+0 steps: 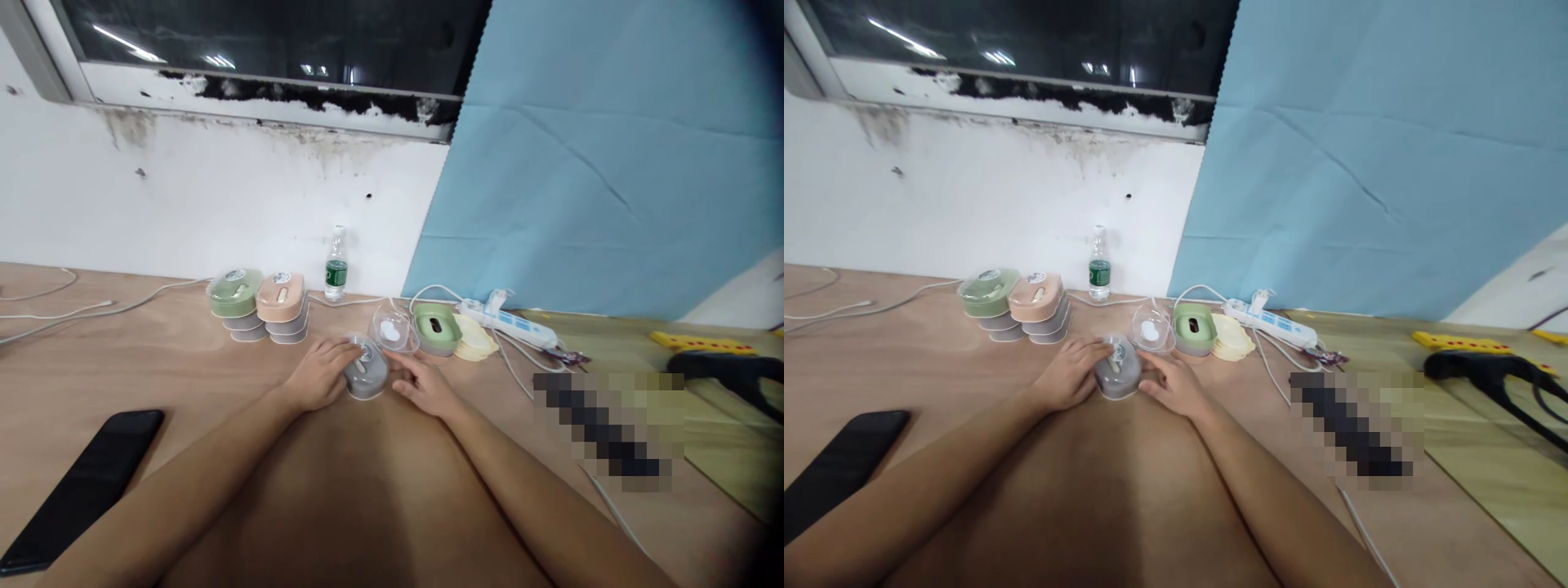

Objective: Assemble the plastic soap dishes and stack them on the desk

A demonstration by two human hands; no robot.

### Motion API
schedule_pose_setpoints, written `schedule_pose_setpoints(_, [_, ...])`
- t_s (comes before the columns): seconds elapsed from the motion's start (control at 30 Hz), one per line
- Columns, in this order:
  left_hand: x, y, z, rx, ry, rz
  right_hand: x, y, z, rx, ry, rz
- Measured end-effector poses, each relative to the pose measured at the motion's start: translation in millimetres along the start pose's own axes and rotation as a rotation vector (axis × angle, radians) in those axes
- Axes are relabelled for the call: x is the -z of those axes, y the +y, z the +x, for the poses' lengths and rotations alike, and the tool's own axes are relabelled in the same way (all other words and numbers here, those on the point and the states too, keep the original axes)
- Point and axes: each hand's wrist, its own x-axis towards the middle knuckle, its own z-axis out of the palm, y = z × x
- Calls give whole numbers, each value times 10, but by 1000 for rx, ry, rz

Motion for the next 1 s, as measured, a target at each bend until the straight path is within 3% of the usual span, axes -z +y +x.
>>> schedule_pose_setpoints(0.13, [22,2,-4,-18,7,-17,-48,-135,-8,23,-16,-17])
schedule_pose_setpoints(0.27, [-11,54,24,10,-58,28,-100,-162,10,-15,98,-18])
schedule_pose_setpoints(0.53, [-34,-56,25,271,58,205,-84,-31,-15,-197,658,21])
schedule_pose_setpoints(0.67, [-77,-180,-15,342,119,331,37,67,-23,-118,919,-77])
schedule_pose_setpoints(0.77, [-107,-212,-29,367,112,382,230,286,-57,-69,1052,-235])
schedule_pose_setpoints(0.87, [-107,-189,-25,407,85,385,423,601,-117,-202,1137,-303])
schedule_pose_setpoints(1.0, [-93,-149,-16,431,59,382,523,939,-177,-615,1107,-243])
